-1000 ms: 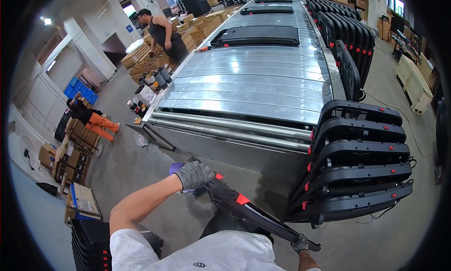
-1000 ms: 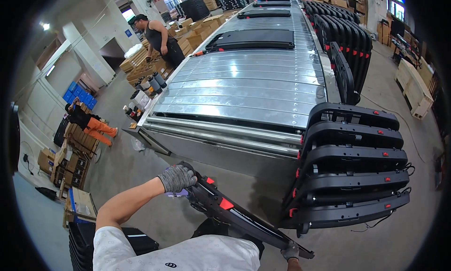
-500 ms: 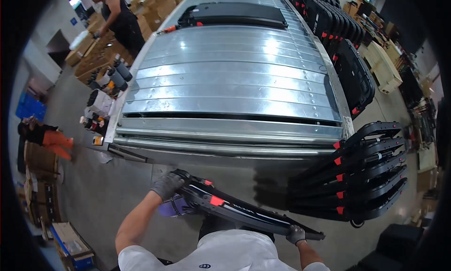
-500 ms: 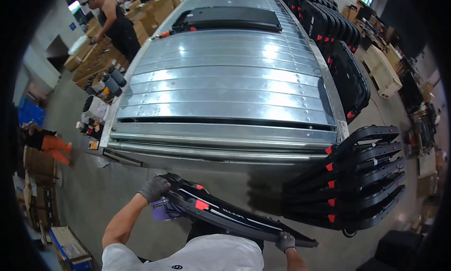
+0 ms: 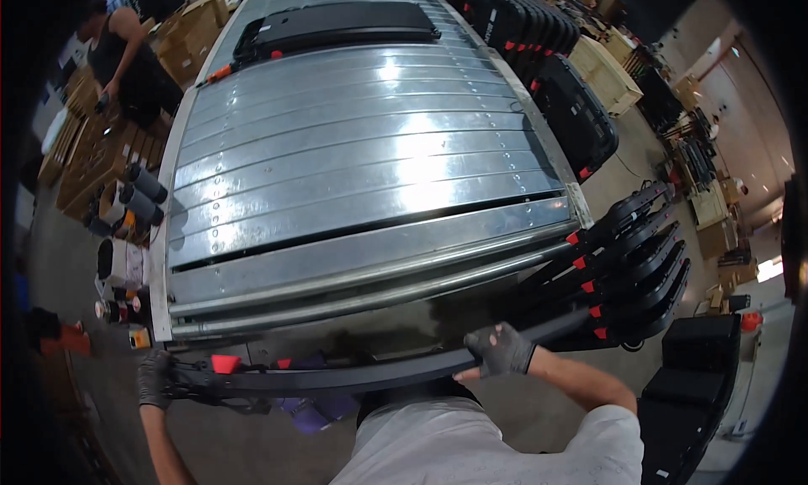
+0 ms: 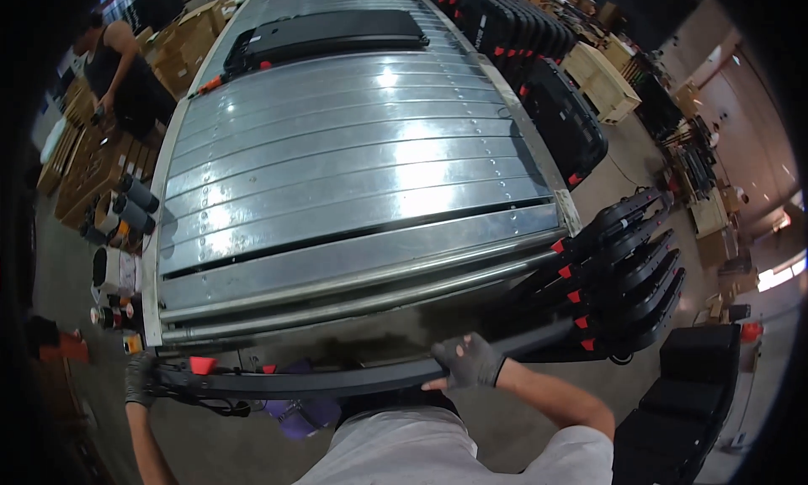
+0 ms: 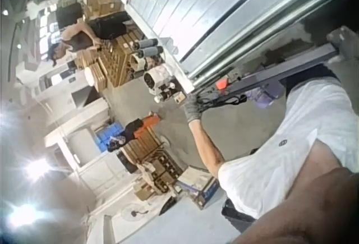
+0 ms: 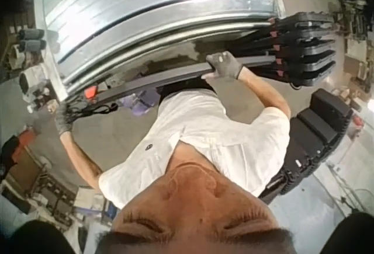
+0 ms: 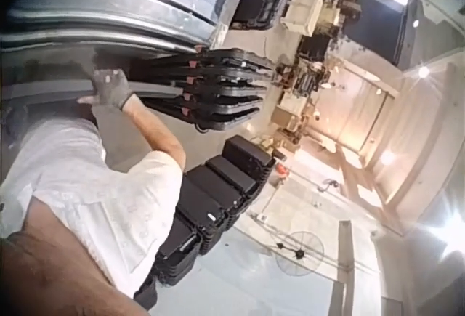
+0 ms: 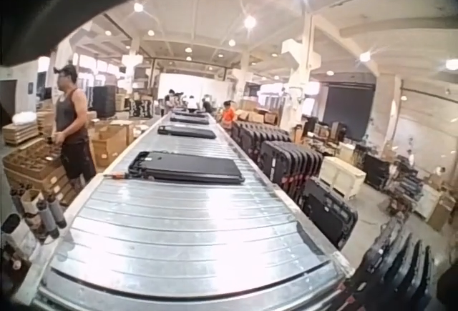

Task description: Move treadmill bases from the assembly line conveyor to a storage stack.

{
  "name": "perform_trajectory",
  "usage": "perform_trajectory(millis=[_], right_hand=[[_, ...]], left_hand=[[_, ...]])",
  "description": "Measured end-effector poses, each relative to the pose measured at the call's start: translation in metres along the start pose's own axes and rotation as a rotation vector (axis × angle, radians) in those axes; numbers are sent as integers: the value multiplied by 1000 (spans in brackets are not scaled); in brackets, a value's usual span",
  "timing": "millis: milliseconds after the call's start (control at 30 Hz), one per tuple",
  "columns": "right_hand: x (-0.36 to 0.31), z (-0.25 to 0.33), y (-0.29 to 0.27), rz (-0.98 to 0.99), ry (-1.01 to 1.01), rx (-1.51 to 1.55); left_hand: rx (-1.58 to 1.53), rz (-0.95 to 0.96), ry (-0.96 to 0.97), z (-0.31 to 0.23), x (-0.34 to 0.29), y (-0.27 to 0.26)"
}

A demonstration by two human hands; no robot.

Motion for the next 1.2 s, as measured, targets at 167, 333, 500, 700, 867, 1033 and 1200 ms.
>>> perform_trajectory(millis=[167,333,500,700,867,1033,1200], right_hand=[[74,-6,-151,-39,-33,-134],[183,-101,-237,-155,98,-96],[255,-132,-174,-1129,-93,5],[104,-85,42,-47,163,694],[-48,-185,209,-532,1130,1744],[38,-185,159,-721,547,2582],[66,-222,191,-714,541,2698]], left_hand=[[256,7,92,50,69,-54],[121,-107,-147,38,247,-92],[-145,-725,9,-82,301,12],[-757,353,82,-318,113,132],[-1433,567,-827,-330,-15,248],[-2089,341,-1199,-360,35,291],[-2457,138,-1052,-361,76,308]])
Point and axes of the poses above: each hand's wrist, its own x-axis towards the middle knuckle, its own y-axis out of the palm, z = x × y, the point moved 8 cm from there along x, towards the middle knuckle, and after that the axes turned 11 degrees about x, right-handed, at the moved point
